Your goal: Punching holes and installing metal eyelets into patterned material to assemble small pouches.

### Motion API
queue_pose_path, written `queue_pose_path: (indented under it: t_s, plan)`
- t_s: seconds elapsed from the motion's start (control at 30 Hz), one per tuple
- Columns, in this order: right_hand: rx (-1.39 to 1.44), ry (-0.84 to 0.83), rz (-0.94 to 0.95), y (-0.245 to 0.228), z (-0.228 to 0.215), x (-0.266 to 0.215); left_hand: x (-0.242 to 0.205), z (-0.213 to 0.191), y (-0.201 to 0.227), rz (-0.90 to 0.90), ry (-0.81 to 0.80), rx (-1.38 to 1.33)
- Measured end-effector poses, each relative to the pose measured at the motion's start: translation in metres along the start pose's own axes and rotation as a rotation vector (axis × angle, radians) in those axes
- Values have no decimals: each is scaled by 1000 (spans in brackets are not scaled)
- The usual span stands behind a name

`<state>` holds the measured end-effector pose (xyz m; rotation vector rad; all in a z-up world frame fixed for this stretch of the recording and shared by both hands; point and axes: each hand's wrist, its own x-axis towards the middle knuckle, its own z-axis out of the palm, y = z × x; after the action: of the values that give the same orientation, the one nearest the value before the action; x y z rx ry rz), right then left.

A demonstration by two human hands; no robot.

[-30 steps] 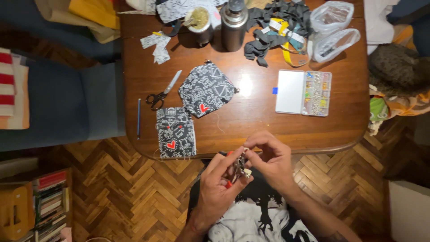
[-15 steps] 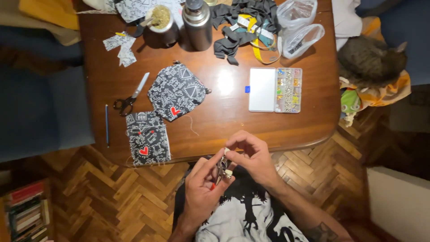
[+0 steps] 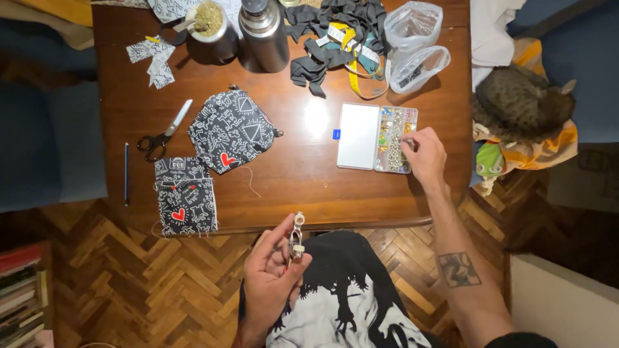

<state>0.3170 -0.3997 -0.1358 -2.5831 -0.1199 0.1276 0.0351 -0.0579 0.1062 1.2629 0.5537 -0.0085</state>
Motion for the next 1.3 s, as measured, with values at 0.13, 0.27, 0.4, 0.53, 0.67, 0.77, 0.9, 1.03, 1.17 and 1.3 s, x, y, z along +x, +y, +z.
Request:
queue_pose_path:
  t_s: [0.13, 0.27, 0.4, 0.53, 0.67, 0.77, 0.9, 1.03, 1.17, 1.3]
  plan:
    - [-40, -35, -41, 4, 5, 10, -2, 6, 0, 27, 1, -14]
    - [-193, -76, -164, 11, 13, 17, -3, 15, 4, 23, 24, 21]
    - [-268, -108, -167, 13, 18, 18, -2, 21, 5, 1, 40, 35]
    - [-234, -82, -160, 15, 21, 17, -2, 25, 4, 1, 25, 16]
    - [-224, -97, -171, 12, 19, 15, 0, 26, 4, 7, 22, 21]
    - [-236, -120, -181, 10, 18, 20, 1, 27, 6, 10, 3, 29]
    - [-274, -95, -264, 15, 20, 22, 1, 24, 7, 22, -16, 40]
    - [-232, -104, -217, 11, 18, 18, 0, 22, 7, 27, -3, 9]
    - [-151, -114, -98, -2, 4, 13, 1, 17, 5, 41, -15, 18]
    - [523, -43, 142, -14, -9, 1, 1, 14, 5, 55, -19, 21]
